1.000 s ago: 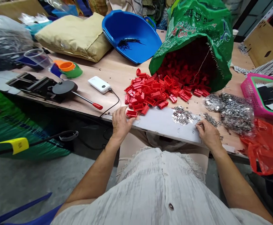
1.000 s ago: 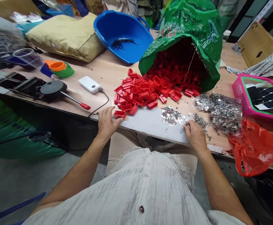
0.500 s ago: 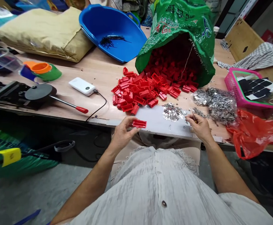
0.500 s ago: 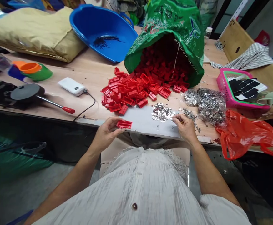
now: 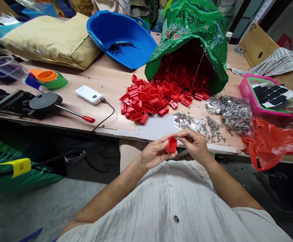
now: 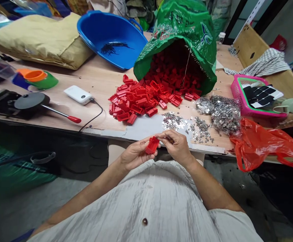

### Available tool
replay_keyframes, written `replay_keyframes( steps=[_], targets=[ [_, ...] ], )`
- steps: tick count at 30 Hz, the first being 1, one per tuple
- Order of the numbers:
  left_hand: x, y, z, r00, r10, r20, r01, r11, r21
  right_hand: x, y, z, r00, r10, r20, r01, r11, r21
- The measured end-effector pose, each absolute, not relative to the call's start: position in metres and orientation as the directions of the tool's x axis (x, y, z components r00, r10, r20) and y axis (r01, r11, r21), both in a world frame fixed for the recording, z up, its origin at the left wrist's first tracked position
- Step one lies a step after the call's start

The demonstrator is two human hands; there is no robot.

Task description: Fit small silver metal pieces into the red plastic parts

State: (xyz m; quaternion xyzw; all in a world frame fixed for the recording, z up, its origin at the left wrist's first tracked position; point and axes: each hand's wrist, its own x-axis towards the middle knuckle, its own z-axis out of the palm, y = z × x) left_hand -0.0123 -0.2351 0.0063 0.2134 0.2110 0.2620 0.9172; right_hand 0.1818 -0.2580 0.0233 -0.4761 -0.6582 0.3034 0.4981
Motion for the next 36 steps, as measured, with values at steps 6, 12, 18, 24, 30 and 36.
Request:
replay_keyframes(
  steps=[6,12,18,24,30,36],
  targets=[
    [-0.008,-0.237,0.010,0.775,0.561,-0.290,-0.414,0.798,0.438,0.184,-0.260,0.027,-0.223,0.851,0.475,0.426,0.523,-0.738],
    [-0.006,-0.238,0.013,0.755,0.574,-0.316,-0.426,0.797,0.429,0.188,-0.260,0.025,-0.291,0.823,0.489,0.474,0.567,-0.673],
    [-0.006,-0.237,0.013,0.733,0.577,-0.359,-0.425,0.801,0.421,0.188,-0.261,0.023,-0.290,0.860,0.420,0.531,0.509,-0.677],
    [-0.006,-0.237,0.008,0.746,0.554,-0.369,-0.440,0.827,0.351,0.189,-0.258,0.028,-0.343,0.843,0.414,0.460,0.535,-0.709],
    [-0.008,-0.237,0.002,0.763,0.529,-0.372,-0.431,0.845,0.318,0.193,-0.255,0.029,-0.425,0.830,0.362,0.395,0.530,-0.750],
    [-0.009,-0.238,0.000,0.766,0.516,-0.383,-0.413,0.852,0.321,0.198,-0.253,0.026,-0.481,0.800,0.359,0.383,0.560,-0.735]
  ],
)
